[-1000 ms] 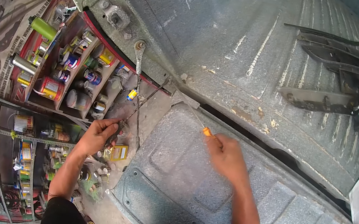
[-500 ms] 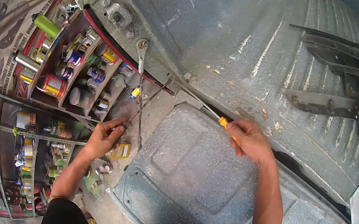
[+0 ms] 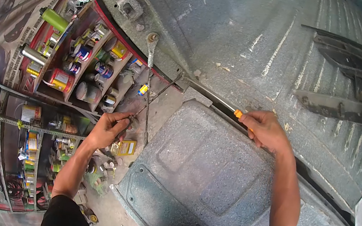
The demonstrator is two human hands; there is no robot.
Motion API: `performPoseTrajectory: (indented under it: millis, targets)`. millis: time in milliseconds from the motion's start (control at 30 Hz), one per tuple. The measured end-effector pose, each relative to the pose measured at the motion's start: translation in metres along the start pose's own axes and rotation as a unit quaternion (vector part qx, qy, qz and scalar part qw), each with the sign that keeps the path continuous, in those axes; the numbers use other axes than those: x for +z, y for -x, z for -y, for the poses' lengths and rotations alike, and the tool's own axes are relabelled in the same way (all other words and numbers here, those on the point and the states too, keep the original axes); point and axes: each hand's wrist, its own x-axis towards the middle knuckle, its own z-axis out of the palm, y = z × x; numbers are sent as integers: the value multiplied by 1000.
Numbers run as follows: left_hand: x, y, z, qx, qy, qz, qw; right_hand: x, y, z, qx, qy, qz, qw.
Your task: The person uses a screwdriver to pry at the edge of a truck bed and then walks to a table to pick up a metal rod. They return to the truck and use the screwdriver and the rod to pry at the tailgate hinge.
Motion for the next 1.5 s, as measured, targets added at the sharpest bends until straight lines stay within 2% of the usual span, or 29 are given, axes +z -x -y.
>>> performPoseTrajectory:
  millis: [100,200,333,533,633,733,767,800,833,933,1000,1067,1100,1133,1233,1333,1367,1400,1433,1500]
  targets:
    - [1,0,-1,-4,-3,-1,1000,-13,-8,-2,12,-95,42,995]
    - [2,-1,-2,25,-32,-2,999,-16,-6,-1,-1,-239,110,965]
    - [-2,-2,-4,40,-72,8,997,-16,-5,16,20,-71,102,992]
    - [1,1,-19,7,-71,2,997,-36,-36,11,160,-148,165,962]
    - [0,-1,-16,19,-80,0,997,-39,-34,15,152,-114,184,964]
    - [-5,-5,-8,74,-134,-3,988,-27,-19,27,48,121,88,988]
    - [-4,-5,-11,53,-111,-2,992,-25,-21,17,-91,237,19,967]
    - [-3,-3,-17,31,-88,1,996,-21,-24,5,-226,343,-51,910]
    - [-2,-2,-21,10,-65,3,998,-19,-24,-3,-352,437,-120,819]
    - [-1,-2,-14,-5,-38,3,999,-11,-13,-2,-343,445,-153,813]
    - [3,-1,-11,-3,-26,-5,1000,-11,-14,-2,-256,271,-62,926]
    - [7,0,-12,-5,-14,-12,1000,-18,-14,0,-124,61,40,990]
    - [7,0,-12,-6,-11,-11,1000,-29,-15,5,-40,-57,96,993]
    - [7,0,-11,-9,-8,-10,1000,-34,-15,9,45,-173,150,972]
    - [5,-1,-10,-11,-14,-11,1000,-26,-20,13,65,-64,145,985]
    - [3,-4,-4,-4,-15,-9,1000,-17,-17,20,-23,144,62,987]
    - [3,-5,-2,1,-14,-5,1000,-16,-20,9,-157,252,-1,955]
    - [3,-6,-3,-2,-18,-9,1000,-14,-24,1,-287,352,-66,889]
    - [4,-5,-3,-6,-20,-13,1000,-14,-24,-6,-405,440,-128,791]
    - [5,-4,-4,-14,-19,-16,1000,-6,-11,-1,-359,521,-157,759]
